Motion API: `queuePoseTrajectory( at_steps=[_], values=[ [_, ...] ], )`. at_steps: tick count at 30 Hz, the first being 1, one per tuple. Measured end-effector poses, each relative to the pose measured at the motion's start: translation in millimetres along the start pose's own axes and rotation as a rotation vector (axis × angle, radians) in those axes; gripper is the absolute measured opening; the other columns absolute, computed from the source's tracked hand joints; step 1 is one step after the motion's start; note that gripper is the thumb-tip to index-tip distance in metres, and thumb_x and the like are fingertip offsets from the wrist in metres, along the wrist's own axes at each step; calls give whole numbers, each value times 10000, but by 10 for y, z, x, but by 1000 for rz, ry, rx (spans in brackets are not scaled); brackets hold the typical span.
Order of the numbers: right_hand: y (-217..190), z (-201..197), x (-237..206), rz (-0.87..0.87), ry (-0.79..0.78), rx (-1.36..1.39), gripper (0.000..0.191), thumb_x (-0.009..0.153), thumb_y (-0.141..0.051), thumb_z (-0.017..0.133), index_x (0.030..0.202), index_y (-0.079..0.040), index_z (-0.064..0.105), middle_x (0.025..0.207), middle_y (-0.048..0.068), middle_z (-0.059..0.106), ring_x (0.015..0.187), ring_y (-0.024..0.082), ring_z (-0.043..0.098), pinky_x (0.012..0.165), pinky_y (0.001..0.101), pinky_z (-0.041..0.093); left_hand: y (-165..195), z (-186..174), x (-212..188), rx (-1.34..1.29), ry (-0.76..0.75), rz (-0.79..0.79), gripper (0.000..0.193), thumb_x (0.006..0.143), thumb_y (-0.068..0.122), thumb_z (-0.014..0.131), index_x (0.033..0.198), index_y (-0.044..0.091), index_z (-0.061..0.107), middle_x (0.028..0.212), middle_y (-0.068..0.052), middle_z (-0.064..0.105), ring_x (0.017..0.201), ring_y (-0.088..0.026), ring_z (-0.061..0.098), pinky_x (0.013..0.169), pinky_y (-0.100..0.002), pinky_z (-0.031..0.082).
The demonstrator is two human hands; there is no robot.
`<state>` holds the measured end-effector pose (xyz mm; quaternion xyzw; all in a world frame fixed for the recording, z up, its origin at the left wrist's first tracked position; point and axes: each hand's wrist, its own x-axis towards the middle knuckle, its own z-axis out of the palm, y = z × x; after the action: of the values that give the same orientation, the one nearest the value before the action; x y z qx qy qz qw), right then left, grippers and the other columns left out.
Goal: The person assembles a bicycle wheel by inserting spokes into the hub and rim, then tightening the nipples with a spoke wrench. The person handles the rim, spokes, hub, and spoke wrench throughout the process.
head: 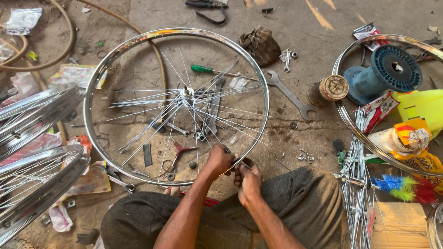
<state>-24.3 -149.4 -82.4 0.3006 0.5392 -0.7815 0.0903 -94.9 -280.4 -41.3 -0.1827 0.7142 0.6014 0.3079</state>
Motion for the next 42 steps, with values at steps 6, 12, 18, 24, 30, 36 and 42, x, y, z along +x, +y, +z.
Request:
queuePoseTrajectory(
  at_steps=[6, 12, 18, 24, 30, 36, 42],
  values=[
    [62, 11, 19, -5, 76, 36, 256, 949, -147, 643, 1179, -34, 649, 773, 40, 642, 578, 146, 510, 531, 285, 458, 82, -26, -56, 23, 27, -33, 265, 943, 162, 727, 951, -84, 630, 785, -193, 725, 572, -223, 701, 444, -333, 568],
    [79, -59, 132, 38, 58, 86, 159, 971, -173, 674, 1075, -59, 637, 778, 64, 577, 595, 132, 453, 508, 278, 372, 60, -10, -40, 18, 2, -8, 267, 948, 168, 723, 938, -93, 664, 789, -200, 740, 581, -222, 716, 461, -332, 581],
    [141, -99, 112, -73, 50, 35, 219, 883, -24, 634, 1099, -6, 609, 870, 30, 670, 698, 127, 600, 613, 279, 537, 1, 20, 13, 41, 13, -18, 253, 963, 174, 692, 980, -73, 643, 785, -179, 728, 570, -200, 695, 455, -315, 578],
    [124, 48, 105, -62, 76, -27, 221, 971, -172, 659, 1096, -20, 558, 665, 17, 544, 509, 114, 417, 425, 289, 325, -40, 77, 62, 75, 44, -40, 273, 965, 183, 698, 1016, -72, 614, 825, -166, 700, 577, -192, 672, 448, -304, 570],
    [101, -3, 38, 21, 97, 3, 254, 1005, -295, 570, 1030, -43, 587, 646, 35, 552, 488, 133, 440, 433, 292, 377, -22, 79, 33, 67, 47, -38, 279, 961, 183, 713, 1009, -75, 618, 837, -171, 694, 573, -186, 666, 436, -292, 569],
    [154, -52, 49, -53, 54, 22, 176, 873, 10, 585, 1038, -44, 612, 822, 37, 681, 643, 124, 584, 597, 288, 490, 67, 60, -41, 97, 64, -34, 285, 945, 202, 734, 971, -59, 620, 793, -155, 699, 563, -190, 659, 439, -308, 549],
    [205, -25, 89, 118, 13, 107, 108, 973, -156, 547, 1001, -80, 617, 672, 31, 561, 514, 134, 462, 468, 290, 367, 50, 90, -128, 106, 171, 101, 198, 925, 129, 729, 885, -40, 633, 749, -122, 669, 584, -204, 629, 476, -356, 512]
  ],
)
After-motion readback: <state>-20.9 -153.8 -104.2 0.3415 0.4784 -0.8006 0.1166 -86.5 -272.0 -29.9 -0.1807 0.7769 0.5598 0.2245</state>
